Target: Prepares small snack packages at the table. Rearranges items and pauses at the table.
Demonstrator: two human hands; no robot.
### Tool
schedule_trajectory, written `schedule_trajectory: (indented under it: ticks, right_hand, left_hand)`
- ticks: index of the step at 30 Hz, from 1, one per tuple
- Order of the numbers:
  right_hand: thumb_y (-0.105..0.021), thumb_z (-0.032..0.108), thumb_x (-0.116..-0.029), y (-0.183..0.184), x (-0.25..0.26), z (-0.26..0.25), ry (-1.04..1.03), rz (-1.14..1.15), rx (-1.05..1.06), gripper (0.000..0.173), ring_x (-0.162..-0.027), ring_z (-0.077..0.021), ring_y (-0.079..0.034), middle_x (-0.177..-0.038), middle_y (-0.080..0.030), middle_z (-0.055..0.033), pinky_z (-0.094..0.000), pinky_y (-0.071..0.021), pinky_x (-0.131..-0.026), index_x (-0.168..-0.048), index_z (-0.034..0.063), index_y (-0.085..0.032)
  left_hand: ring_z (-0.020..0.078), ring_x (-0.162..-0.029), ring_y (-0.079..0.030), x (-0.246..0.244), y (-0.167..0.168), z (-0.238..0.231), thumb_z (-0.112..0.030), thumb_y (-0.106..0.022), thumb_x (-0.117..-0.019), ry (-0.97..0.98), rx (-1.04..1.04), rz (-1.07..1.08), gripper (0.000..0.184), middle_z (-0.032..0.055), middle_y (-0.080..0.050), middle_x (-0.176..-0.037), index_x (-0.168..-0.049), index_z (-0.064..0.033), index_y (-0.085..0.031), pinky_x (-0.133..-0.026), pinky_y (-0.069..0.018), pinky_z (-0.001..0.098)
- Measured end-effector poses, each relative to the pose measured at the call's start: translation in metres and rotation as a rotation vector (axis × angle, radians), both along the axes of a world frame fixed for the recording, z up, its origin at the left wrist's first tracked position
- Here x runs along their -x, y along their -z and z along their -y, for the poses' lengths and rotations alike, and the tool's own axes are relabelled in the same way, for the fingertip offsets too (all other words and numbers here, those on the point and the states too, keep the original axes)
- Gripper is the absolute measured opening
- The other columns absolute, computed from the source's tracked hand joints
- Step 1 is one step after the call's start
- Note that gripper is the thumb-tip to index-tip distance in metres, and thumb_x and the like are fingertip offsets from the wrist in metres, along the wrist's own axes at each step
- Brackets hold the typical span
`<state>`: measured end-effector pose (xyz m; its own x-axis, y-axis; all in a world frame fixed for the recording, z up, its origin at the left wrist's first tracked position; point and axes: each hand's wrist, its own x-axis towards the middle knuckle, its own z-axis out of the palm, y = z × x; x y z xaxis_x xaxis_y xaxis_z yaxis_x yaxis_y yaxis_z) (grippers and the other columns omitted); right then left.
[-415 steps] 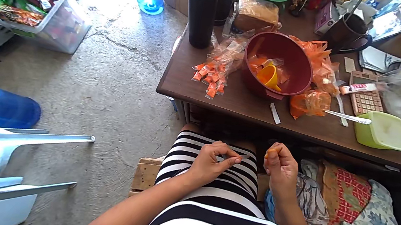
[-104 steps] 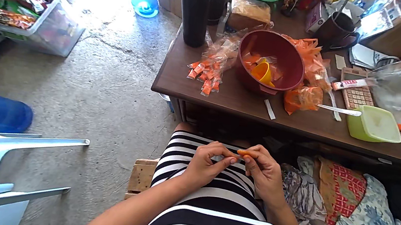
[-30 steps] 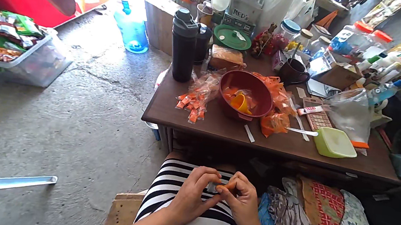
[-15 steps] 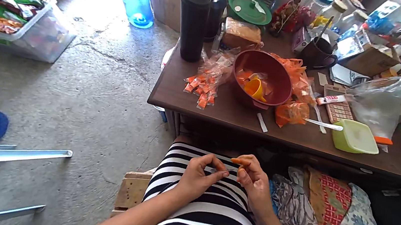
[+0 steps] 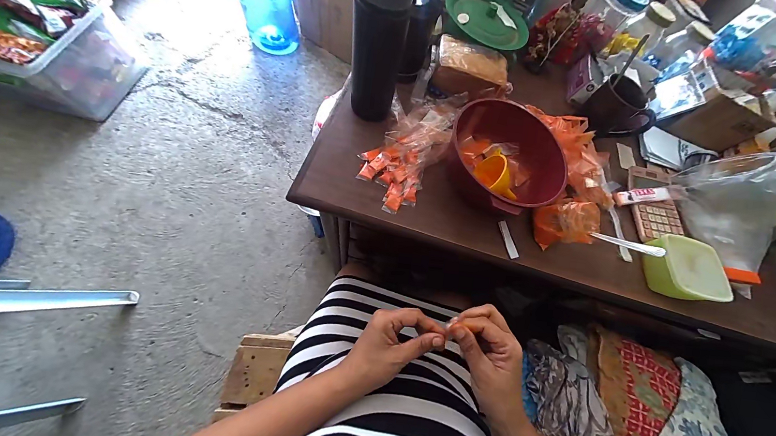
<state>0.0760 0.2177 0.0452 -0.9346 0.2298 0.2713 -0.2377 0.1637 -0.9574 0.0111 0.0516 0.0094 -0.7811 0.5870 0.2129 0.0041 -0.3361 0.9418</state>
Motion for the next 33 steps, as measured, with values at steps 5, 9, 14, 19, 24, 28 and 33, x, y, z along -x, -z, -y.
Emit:
schedule_trajectory:
  ticks: [5, 9, 14, 19, 24, 28, 33]
  right_hand:
    - [-0.047, 0.032, -0.1088, -0.001, -0.002, -0.001, -0.087, 0.086, 0.011, 0.038, -0.077, 0.0083, -0.054, -0.111, -0.065, 0.0035, -0.0080, -0.0468, -0.065, -0.110, 0.0052, -0.074]
    - [-0.057, 0.028, -0.1048, -0.002, -0.003, -0.004, -0.093, 0.074, 0.002, 0.031, -0.078, 0.0069, -0.056, -0.106, -0.066, 0.0042, -0.0090, -0.0491, -0.067, -0.118, 0.0053, -0.073]
    - [-0.075, 0.018, -0.0923, -0.004, -0.004, -0.002, 0.007, -0.011, -0.077, 0.008, -0.077, 0.0050, -0.061, -0.088, -0.065, 0.0063, -0.0086, -0.0530, -0.069, -0.093, 0.0104, -0.078]
    - [-0.084, 0.024, -0.0830, -0.003, -0.005, -0.001, 0.067, -0.022, -0.035, 0.015, -0.069, 0.0075, -0.055, -0.080, -0.060, 0.0103, -0.0064, -0.0486, -0.061, -0.080, 0.0161, -0.072]
    - [-0.082, 0.023, -0.0861, -0.003, -0.006, -0.005, 0.036, -0.008, 0.004, 0.013, -0.072, 0.0055, -0.058, -0.080, -0.063, 0.0090, -0.0083, -0.0500, -0.064, -0.080, 0.0145, -0.074]
    - [-0.073, 0.023, -0.0947, -0.005, -0.008, -0.016, -0.118, 0.045, 0.008, 0.012, -0.073, 0.0063, -0.059, -0.088, -0.066, 0.0075, -0.0088, -0.0521, -0.065, -0.093, 0.0125, -0.078]
    - [-0.069, 0.009, -0.0956, -0.012, -0.013, -0.026, -0.200, 0.099, -0.054, 0.014, -0.075, 0.0030, -0.063, -0.098, -0.069, 0.0009, -0.0112, -0.0557, -0.067, -0.106, 0.0057, -0.078]
  left_hand:
    - [0.0009, -0.090, -0.070, -0.001, 0.001, 0.001, -0.009, -0.067, -0.0972, -0.031, 0.014, -0.039, 0.012, -0.0012, -0.075, -0.094, -0.097, 0.0010, -0.073, -0.086, -0.0574, 0.0211]
    - [0.0011, -0.088, -0.070, -0.002, 0.000, 0.002, -0.007, -0.068, -0.0963, -0.032, 0.040, -0.025, 0.010, -0.0014, -0.076, -0.093, -0.096, 0.0011, -0.073, -0.085, -0.0578, 0.0206]
    - [0.0002, -0.088, -0.069, -0.001, -0.002, 0.002, -0.008, -0.069, -0.0954, -0.029, 0.040, -0.072, 0.011, -0.0007, -0.075, -0.090, -0.094, 0.0023, -0.073, -0.085, -0.0569, 0.0193]
    - [-0.0009, -0.089, -0.067, -0.001, -0.001, 0.001, -0.008, -0.069, -0.0953, -0.003, 0.037, -0.126, 0.012, 0.0005, -0.074, -0.090, -0.093, 0.0027, -0.073, -0.085, -0.0550, 0.0181]
    - [0.0001, -0.089, -0.068, -0.001, -0.001, 0.001, -0.008, -0.068, -0.0959, 0.011, 0.036, -0.134, 0.012, 0.0016, -0.075, -0.090, -0.093, 0.0030, -0.073, -0.085, -0.0553, 0.0186]
    - [0.0005, -0.090, -0.068, 0.000, 0.000, 0.002, -0.010, -0.067, -0.0974, 0.003, 0.015, -0.130, 0.014, 0.0007, -0.075, -0.091, -0.093, 0.0019, -0.073, -0.086, -0.0552, 0.0192]
    - [0.0012, -0.090, -0.070, -0.001, 0.000, 0.003, -0.009, -0.068, -0.0967, -0.027, 0.032, -0.093, 0.012, -0.0003, -0.075, -0.092, -0.095, 0.0014, -0.073, -0.085, -0.0571, 0.0202]
